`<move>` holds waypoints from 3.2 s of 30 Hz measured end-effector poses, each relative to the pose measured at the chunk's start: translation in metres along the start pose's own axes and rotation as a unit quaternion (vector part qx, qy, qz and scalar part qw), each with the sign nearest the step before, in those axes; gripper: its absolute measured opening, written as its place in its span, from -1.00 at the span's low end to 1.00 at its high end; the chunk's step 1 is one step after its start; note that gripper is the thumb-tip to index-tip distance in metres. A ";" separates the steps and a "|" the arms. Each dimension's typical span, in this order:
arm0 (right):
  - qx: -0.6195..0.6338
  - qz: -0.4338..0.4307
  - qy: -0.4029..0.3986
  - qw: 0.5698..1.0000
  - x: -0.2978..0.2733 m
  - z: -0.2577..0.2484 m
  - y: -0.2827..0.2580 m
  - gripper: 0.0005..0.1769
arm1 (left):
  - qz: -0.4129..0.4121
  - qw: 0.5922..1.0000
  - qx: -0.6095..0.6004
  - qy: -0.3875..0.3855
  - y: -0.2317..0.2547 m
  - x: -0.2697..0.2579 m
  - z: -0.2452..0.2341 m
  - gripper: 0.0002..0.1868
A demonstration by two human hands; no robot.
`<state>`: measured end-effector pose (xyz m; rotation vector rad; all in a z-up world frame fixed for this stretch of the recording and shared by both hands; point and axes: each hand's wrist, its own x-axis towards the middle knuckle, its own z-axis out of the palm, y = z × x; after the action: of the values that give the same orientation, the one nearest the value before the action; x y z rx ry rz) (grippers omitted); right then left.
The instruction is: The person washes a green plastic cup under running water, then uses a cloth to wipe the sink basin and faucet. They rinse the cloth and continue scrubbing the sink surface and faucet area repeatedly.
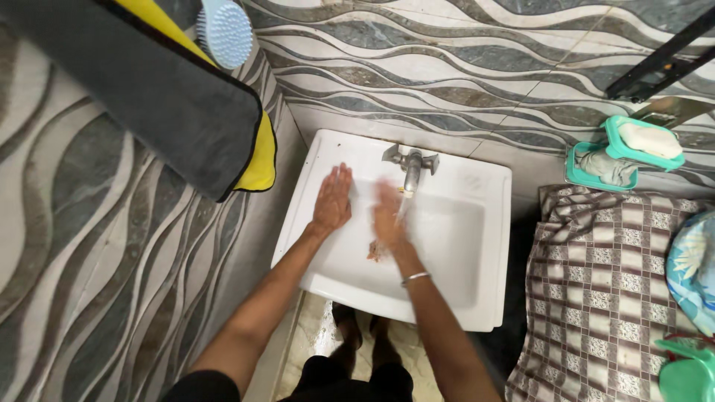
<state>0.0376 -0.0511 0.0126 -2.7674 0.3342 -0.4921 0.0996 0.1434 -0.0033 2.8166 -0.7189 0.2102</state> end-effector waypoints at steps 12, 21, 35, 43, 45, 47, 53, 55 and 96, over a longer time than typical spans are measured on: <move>0.259 -0.049 0.074 0.962 0.042 -0.092 0.070 -0.36 | -0.085 0.920 -0.235 -0.302 0.033 -0.139 0.029 -0.06; 0.120 -0.183 -0.089 0.972 0.130 -0.109 0.076 -0.55 | -0.034 0.896 -0.283 -0.342 0.093 -0.065 0.036 0.09; 0.128 0.007 -0.354 0.926 -0.024 -0.062 0.116 -0.01 | -0.019 0.852 -0.272 -0.446 0.066 -0.093 -0.054 -0.45; -0.030 0.027 -0.413 0.910 -0.032 -0.009 0.011 -0.02 | 0.094 0.940 -0.203 -0.257 0.019 -0.099 -0.039 -0.80; 0.006 -0.040 -0.399 0.916 -0.039 0.004 -0.032 -0.08 | 0.106 0.972 -0.125 -0.169 0.013 -0.106 -0.026 -0.79; 0.029 -0.091 -0.398 0.912 -0.049 0.008 -0.054 -0.14 | 0.081 0.980 -0.120 -0.138 0.010 -0.116 -0.025 -0.74; 0.192 -0.057 -0.446 0.872 -0.085 -0.010 -0.041 -0.32 | 0.017 0.913 -0.333 -0.236 0.023 -0.123 -0.066 -0.67; 0.240 -0.006 -0.459 0.856 -0.096 -0.019 -0.026 -0.38 | -0.047 0.874 -0.278 -0.395 0.035 -0.120 -0.084 -0.67; -0.100 -0.519 -0.357 0.770 -0.071 0.019 -0.076 -0.73 | -0.067 0.987 -0.143 0.021 0.035 -0.153 -0.124 -0.16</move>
<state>-0.0070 0.0437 0.0004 -2.8124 -1.4346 0.4592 -0.0611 0.2144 0.0935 2.5651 -0.5040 0.1297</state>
